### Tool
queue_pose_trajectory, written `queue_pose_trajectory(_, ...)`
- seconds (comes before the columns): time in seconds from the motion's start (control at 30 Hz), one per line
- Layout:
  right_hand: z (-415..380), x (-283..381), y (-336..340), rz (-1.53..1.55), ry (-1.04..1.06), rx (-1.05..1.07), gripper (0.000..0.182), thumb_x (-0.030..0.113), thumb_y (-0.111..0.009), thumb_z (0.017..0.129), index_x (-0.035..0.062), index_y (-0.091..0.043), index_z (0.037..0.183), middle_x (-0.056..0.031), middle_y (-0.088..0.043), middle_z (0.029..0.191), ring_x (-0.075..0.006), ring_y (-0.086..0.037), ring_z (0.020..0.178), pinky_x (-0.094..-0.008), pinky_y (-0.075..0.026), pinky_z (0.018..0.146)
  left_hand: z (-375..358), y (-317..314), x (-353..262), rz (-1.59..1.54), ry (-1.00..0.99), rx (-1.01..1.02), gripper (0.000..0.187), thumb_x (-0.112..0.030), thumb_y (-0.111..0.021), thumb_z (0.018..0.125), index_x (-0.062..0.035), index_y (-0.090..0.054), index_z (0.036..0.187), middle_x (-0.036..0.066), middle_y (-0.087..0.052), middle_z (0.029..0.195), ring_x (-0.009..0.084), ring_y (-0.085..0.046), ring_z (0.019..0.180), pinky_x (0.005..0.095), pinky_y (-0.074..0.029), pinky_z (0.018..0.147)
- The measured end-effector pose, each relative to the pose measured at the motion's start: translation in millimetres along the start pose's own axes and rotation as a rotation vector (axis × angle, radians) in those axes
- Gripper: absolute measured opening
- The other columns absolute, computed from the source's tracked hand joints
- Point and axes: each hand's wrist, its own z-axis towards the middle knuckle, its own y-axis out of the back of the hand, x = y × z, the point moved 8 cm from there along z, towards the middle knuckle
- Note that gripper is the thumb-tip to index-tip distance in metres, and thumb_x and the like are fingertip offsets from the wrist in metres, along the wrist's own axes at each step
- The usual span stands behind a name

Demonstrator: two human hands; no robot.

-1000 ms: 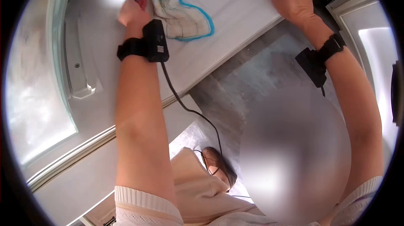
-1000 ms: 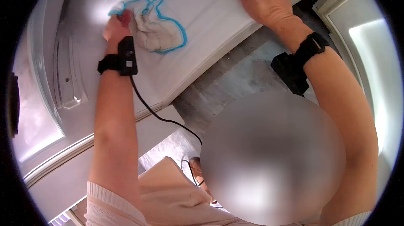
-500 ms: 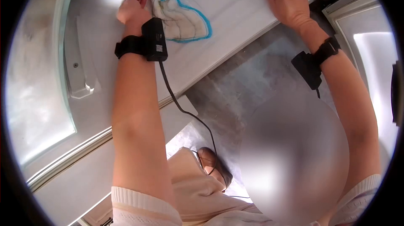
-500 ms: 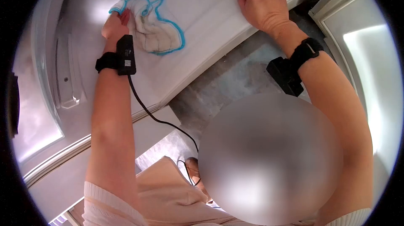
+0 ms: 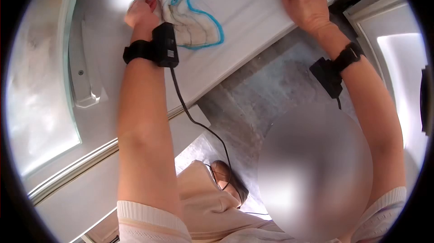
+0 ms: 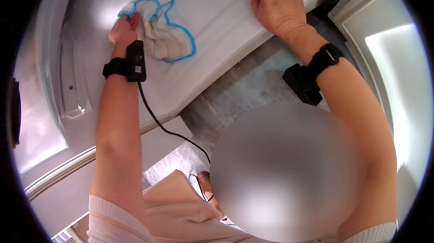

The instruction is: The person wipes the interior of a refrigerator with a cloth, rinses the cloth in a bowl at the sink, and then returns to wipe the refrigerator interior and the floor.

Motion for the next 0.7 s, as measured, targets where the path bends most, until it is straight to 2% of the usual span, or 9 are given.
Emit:
queue_pose_trajectory(0.03, 1, 0, 0, -0.013, 0.005, -0.008, 0.015, 0.009, -0.057, 0.075, 0.0083, -0.062, 0.089, -0.0034, -0.063, 0.1, -0.0246, -0.053, 0.098, -0.0401, -0.039, 0.08, -3, 3, -7, -0.142, -0.085, -0.032, 0.045, -0.029, -0.071, 0.068, -0.0163, -0.06, 0.111, 0.002, -0.06, 0.113, 0.0192, -0.058, 0.104, 0.0285, -0.047, 0.085)
queue_pose_trajectory(0.1, -3, -7, -13, -0.052, 0.002, -0.034, 0.017, 0.012, -0.056, 0.077, 0.0126, -0.062, 0.093, 0.0009, -0.062, 0.103, -0.0214, -0.052, 0.101, -0.0387, -0.039, 0.083, -44, 14, -67, 0.705, 0.191, 0.162, 0.045, -0.029, -0.071, 0.069, -0.017, -0.06, 0.111, 0.003, -0.06, 0.114, 0.0184, -0.058, 0.104, 0.0283, -0.047, 0.084)
queue_pose_trajectory(0.13, -3, -13, -15, -0.1, 0.0, -0.062, 0.019, 0.015, -0.055, 0.079, 0.0169, -0.062, 0.097, 0.0051, -0.061, 0.106, -0.0182, -0.052, 0.104, -0.0373, -0.039, 0.087, -46, 12, -71, 0.631, 0.202, 0.109, 0.048, -0.03, -0.073, 0.067, -0.0174, -0.06, 0.111, 0.002, -0.059, 0.116, 0.0179, -0.058, 0.105, 0.0293, -0.048, 0.084)
queue_pose_trajectory(0.27, 0, -13, -17, -0.052, -0.023, -0.021, 0.019, 0.014, -0.055, 0.079, 0.016, -0.062, 0.096, 0.0053, -0.061, 0.106, -0.0179, -0.052, 0.104, -0.0377, -0.038, 0.087, -39, 15, -58, 0.634, 0.124, 0.101, 0.038, -0.028, -0.068, 0.073, -0.017, -0.061, 0.108, 0.002, -0.062, 0.11, 0.0168, -0.059, 0.102, 0.0298, -0.048, 0.082)
queue_pose_trajectory(0.3, 0, -14, -18, -0.052, -0.022, -0.035, 0.019, 0.014, -0.055, 0.079, 0.0162, -0.062, 0.096, 0.0055, -0.061, 0.106, -0.0176, -0.052, 0.105, -0.0378, -0.038, 0.087, -24, 4, -16, -0.087, 0.353, 0.03, 0.03, -0.024, -0.064, 0.077, -0.0161, -0.062, 0.106, 0.002, -0.064, 0.106, 0.0176, -0.06, 0.1, 0.03, -0.049, 0.082)
queue_pose_trajectory(0.37, 0, -15, -17, -0.054, -0.02, -0.038, 0.019, 0.014, -0.055, 0.079, 0.0164, -0.062, 0.096, 0.0057, -0.061, 0.106, -0.0174, -0.052, 0.105, -0.0378, -0.038, 0.086, -25, -9, -3, -0.82, 0.554, -0.035, 0.024, -0.021, -0.06, 0.081, -0.0152, -0.062, 0.104, 0.003, -0.066, 0.101, 0.0184, -0.061, 0.098, 0.0303, -0.049, 0.081)
queue_pose_trajectory(0.47, 0, -12, -19, -0.051, -0.03, -0.014, 0.019, 0.014, -0.055, 0.078, 0.0165, -0.062, 0.096, 0.0057, -0.06, 0.107, -0.0168, -0.051, 0.106, -0.0379, -0.038, 0.086, -43, 45, -86, 0.675, 0.146, 0.085, 0.02, -0.015, -0.055, 0.085, -0.0142, -0.063, 0.102, 0.001, -0.066, 0.099, 0.0179, -0.061, 0.095, 0.0304, -0.051, 0.077)
queue_pose_trajectory(0.63, -1, -16, -15, -0.037, -0.031, 0.001, 0.022, 0.015, -0.056, 0.078, 0.0169, -0.062, 0.098, 0.0058, -0.06, 0.108, -0.0177, -0.05, 0.107, -0.038, -0.037, 0.088, -34, -13, -20, 0.582, 0.275, 0.143, 0.022, -0.021, -0.057, 0.084, -0.0151, -0.062, 0.105, 0.002, -0.065, 0.103, 0.0196, -0.062, 0.093, 0.0333, -0.05, 0.075)
queue_pose_trajectory(0.7, -3, -12, -20, -0.038, -0.038, -0.001, 0.021, 0.015, -0.056, 0.078, 0.0167, -0.062, 0.098, 0.0059, -0.06, 0.108, -0.0179, -0.05, 0.107, -0.0377, -0.037, 0.088, -16, -15, 19, 0.399, 0.184, -0.016, 0.023, -0.023, -0.057, 0.084, -0.0149, -0.062, 0.105, 0.002, -0.065, 0.103, 0.0204, -0.062, 0.092, 0.0337, -0.05, 0.074)
